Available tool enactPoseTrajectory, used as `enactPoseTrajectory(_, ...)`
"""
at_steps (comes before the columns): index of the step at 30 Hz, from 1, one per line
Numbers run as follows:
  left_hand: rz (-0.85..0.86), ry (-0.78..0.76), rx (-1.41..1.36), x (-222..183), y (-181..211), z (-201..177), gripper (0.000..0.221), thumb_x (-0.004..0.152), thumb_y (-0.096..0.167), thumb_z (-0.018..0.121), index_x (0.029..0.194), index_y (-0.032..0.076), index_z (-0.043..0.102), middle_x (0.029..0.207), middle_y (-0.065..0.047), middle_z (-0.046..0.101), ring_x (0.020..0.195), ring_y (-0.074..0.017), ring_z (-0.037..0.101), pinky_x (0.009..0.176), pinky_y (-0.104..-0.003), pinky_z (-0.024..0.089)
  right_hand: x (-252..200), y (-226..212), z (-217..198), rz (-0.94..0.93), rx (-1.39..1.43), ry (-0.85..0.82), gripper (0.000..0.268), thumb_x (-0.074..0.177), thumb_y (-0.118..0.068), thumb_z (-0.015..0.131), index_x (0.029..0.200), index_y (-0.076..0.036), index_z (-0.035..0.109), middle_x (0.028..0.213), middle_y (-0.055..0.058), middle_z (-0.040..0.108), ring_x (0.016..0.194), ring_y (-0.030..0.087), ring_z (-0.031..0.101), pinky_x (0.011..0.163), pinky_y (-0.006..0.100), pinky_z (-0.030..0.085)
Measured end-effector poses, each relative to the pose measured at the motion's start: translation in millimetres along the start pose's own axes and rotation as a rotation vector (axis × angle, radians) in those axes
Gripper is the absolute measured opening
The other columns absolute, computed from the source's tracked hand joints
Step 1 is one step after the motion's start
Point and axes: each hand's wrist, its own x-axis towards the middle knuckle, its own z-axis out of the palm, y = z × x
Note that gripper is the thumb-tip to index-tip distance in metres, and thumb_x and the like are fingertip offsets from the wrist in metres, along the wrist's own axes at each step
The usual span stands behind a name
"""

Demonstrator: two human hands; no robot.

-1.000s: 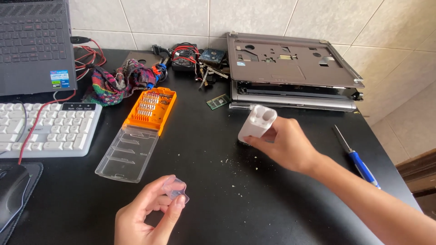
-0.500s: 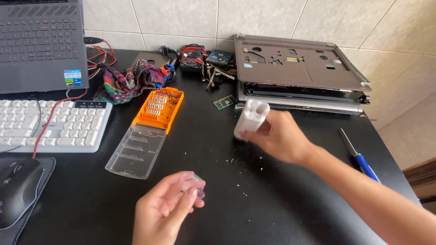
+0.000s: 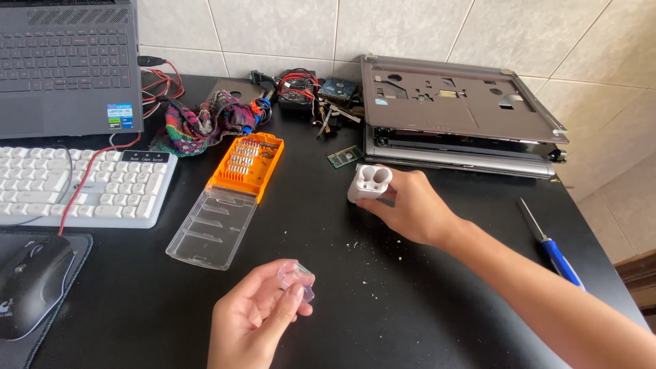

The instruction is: Cleaning a computer repair workspace by manually picking up debris and using a handheld vacuum brush to clear the surface around disassembled laptop parts.

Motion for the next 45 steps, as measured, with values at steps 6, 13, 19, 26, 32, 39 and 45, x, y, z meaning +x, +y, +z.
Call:
enactPoseTrajectory(6, 0.095, -0.028, 0.012, -1.1, -5.1, -1.2, 0.033, 0.077, 0.017, 0.08, 0.108, 0.007, 0.085, 0.1, -0.014, 0.096, 0.069, -0.0282, 0.091, 0.071, -0.036, 0.075, 17.5, 9.9, -18.2, 0.062, 0.016, -0.097, 0.017, 0.085, -0.018, 0.084, 0.09, -0.014, 0.068, 0.079, -0.005, 0.073, 0.072, 0.005, 0.06, 0.072, 0.023, 0.05)
enactPoseTrajectory(13, 0.137, 0.012, -0.028, -2.6, -8.2, -3.4, 0.033, 0.078, 0.017, 0.078, 0.109, 0.005, 0.083, 0.098, -0.015, 0.095, 0.066, -0.028, 0.088, 0.066, -0.035, 0.07, 15.8, 9.9, 3.0, 0.003, 0.005, -0.01, 0.013, 0.089, -0.018, 0.077, 0.1, -0.012, 0.073, 0.092, -0.004, 0.077, 0.08, 0.009, 0.067, 0.079, 0.027, 0.052)
enactPoseTrajectory(19, 0.105, 0.011, -0.001, -2.9, -3.3, -2.3, 0.036, 0.078, 0.018, 0.078, 0.111, 0.005, 0.084, 0.099, -0.012, 0.095, 0.067, -0.028, 0.089, 0.065, -0.036, 0.071, -23.6, -11.9, -12.9, -0.08, 0.187, -0.213, 0.029, 0.086, -0.014, 0.078, 0.114, -0.012, 0.072, 0.103, -0.002, 0.081, 0.09, 0.008, 0.076, 0.088, 0.027, 0.065)
enactPoseTrajectory(26, 0.151, 0.021, -0.035, -5.5, -5.8, -2.4, 0.035, 0.079, 0.018, 0.078, 0.111, 0.004, 0.082, 0.096, -0.013, 0.093, 0.064, -0.0263, 0.085, 0.064, -0.034, 0.066, -5.4, -0.6, -24.2, -0.024, 0.145, -0.173, 0.03, 0.085, -0.011, 0.078, 0.114, -0.011, 0.072, 0.106, 0.0, 0.08, 0.096, 0.009, 0.074, 0.094, 0.029, 0.064)
enactPoseTrajectory(32, 0.154, 0.053, -0.064, -2.1, 0.7, -9.2, 0.033, 0.083, 0.016, 0.072, 0.112, 0.003, 0.081, 0.101, -0.018, 0.092, 0.062, -0.0286, 0.083, 0.062, -0.035, 0.067, -20.8, -12.1, -1.3, -0.093, 0.058, -0.147, 0.027, 0.085, -0.019, 0.08, 0.112, -0.018, 0.074, 0.093, -0.007, 0.081, 0.074, 0.006, 0.068, 0.074, 0.024, 0.055)
enactPoseTrajectory(39, 0.068, 0.284, -0.035, 4.9, 24.2, -26.9, 0.03, 0.09, 0.017, 0.066, 0.114, 0.004, 0.078, 0.11, -0.015, 0.087, 0.075, -0.0293, 0.08, 0.073, -0.038, 0.064, -24.9, -35.7, -13.2, -0.066, 0.273, -0.391, 0.024, 0.085, -0.011, 0.08, 0.108, -0.01, 0.074, 0.096, -0.002, 0.083, 0.088, 0.005, 0.074, 0.088, 0.025, 0.066)
enactPoseTrajectory(45, 0.165, 0.176, 0.002, 3.6, 15.8, -28.4, 0.031, 0.086, 0.018, 0.07, 0.112, 0.004, 0.078, 0.105, -0.015, 0.089, 0.067, -0.0272, 0.081, 0.066, -0.033, 0.064, 19.8, -43.8, 38.1, -0.279, 0.273, -0.237, 0.037, 0.086, -0.01, 0.079, 0.121, -0.009, 0.066, 0.111, 0.002, 0.079, 0.102, 0.01, 0.074, 0.094, 0.029, 0.064)
